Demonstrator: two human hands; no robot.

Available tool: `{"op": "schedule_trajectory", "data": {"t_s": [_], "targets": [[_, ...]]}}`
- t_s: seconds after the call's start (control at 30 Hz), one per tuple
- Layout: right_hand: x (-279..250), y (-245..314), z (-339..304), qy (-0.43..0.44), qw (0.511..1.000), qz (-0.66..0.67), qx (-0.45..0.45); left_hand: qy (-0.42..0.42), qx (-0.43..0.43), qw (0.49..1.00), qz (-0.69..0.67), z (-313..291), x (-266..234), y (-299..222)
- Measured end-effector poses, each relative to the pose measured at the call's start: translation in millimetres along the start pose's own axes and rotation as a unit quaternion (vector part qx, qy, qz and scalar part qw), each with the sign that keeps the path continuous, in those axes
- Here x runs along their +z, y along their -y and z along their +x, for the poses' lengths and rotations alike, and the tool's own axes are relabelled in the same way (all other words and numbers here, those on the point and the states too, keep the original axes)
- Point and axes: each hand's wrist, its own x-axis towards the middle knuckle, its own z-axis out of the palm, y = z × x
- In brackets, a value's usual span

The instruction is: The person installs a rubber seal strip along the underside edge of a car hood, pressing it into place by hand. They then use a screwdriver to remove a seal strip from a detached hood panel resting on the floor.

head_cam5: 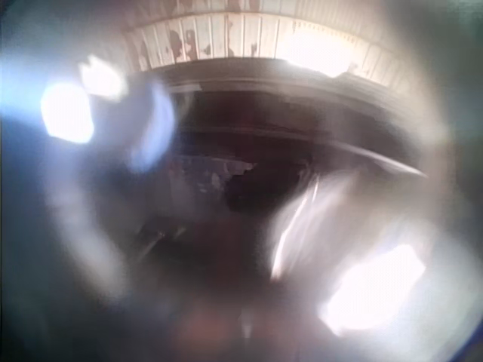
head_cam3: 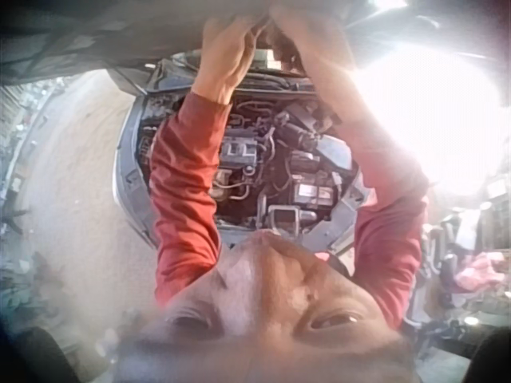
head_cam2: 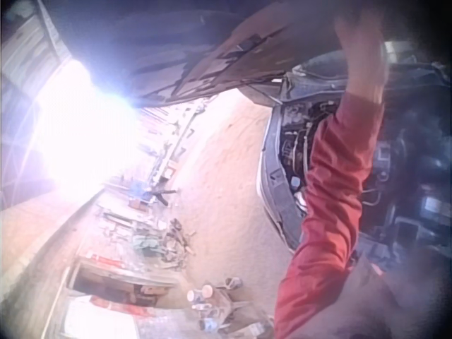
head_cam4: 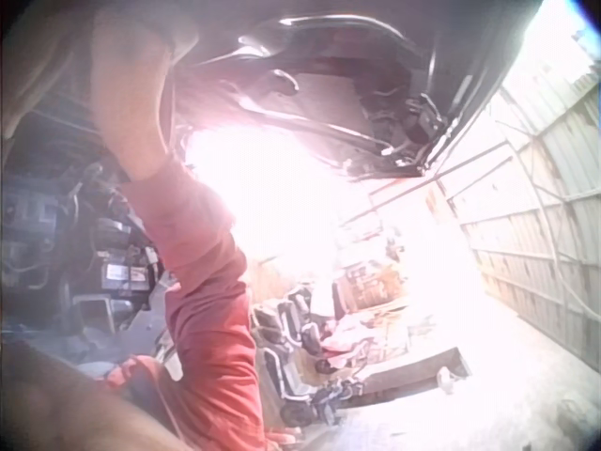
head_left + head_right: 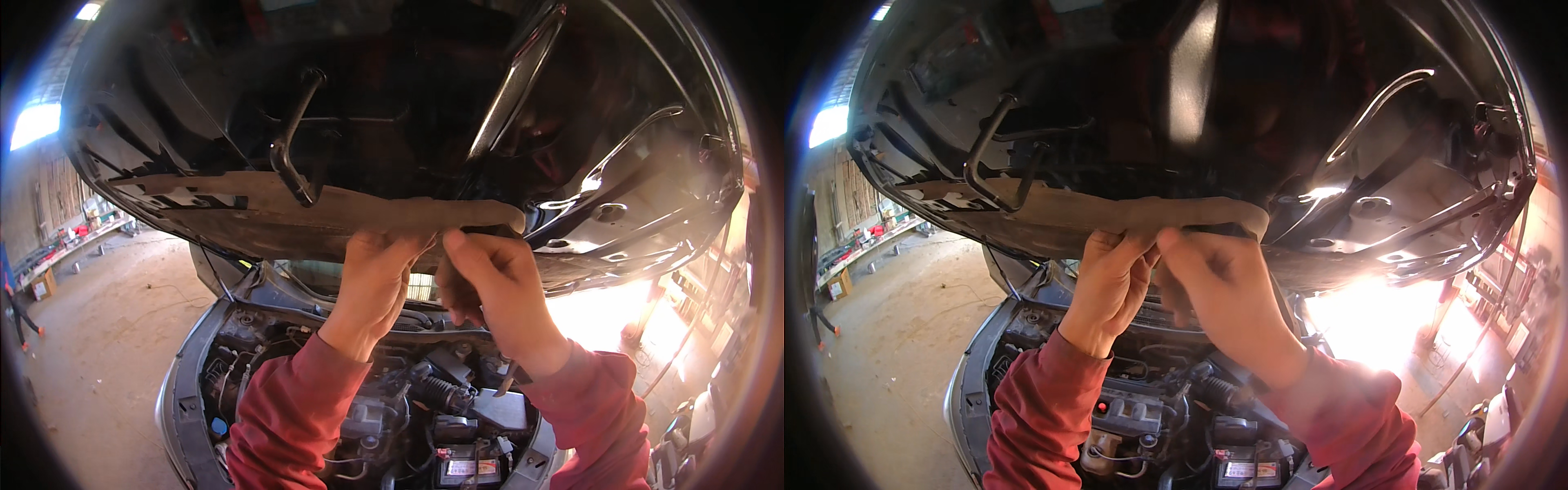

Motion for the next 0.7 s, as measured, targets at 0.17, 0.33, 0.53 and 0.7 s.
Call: {"op": "schedule_trajectory", "data": {"t_s": [0.17,0.33,0.53,0.7], "targets": [[0,8,-7,-0.112,0.892,-0.325,-0.292,0.006,-0.037,0.999,0.003,3,2,-4],[-8,16,7,-0.164,0.776,-0.491,-0.36,0.004,-0.035,0.999,-0.017,3,0,-7],[-19,19,21,-0.137,0.74,-0.548,-0.365,-0.013,-0.036,0.999,0.014,3,3,-11],[-19,17,24,-0.141,0.729,-0.559,-0.368,-0.01,-0.051,0.999,-0.009,3,8,-13]]}}
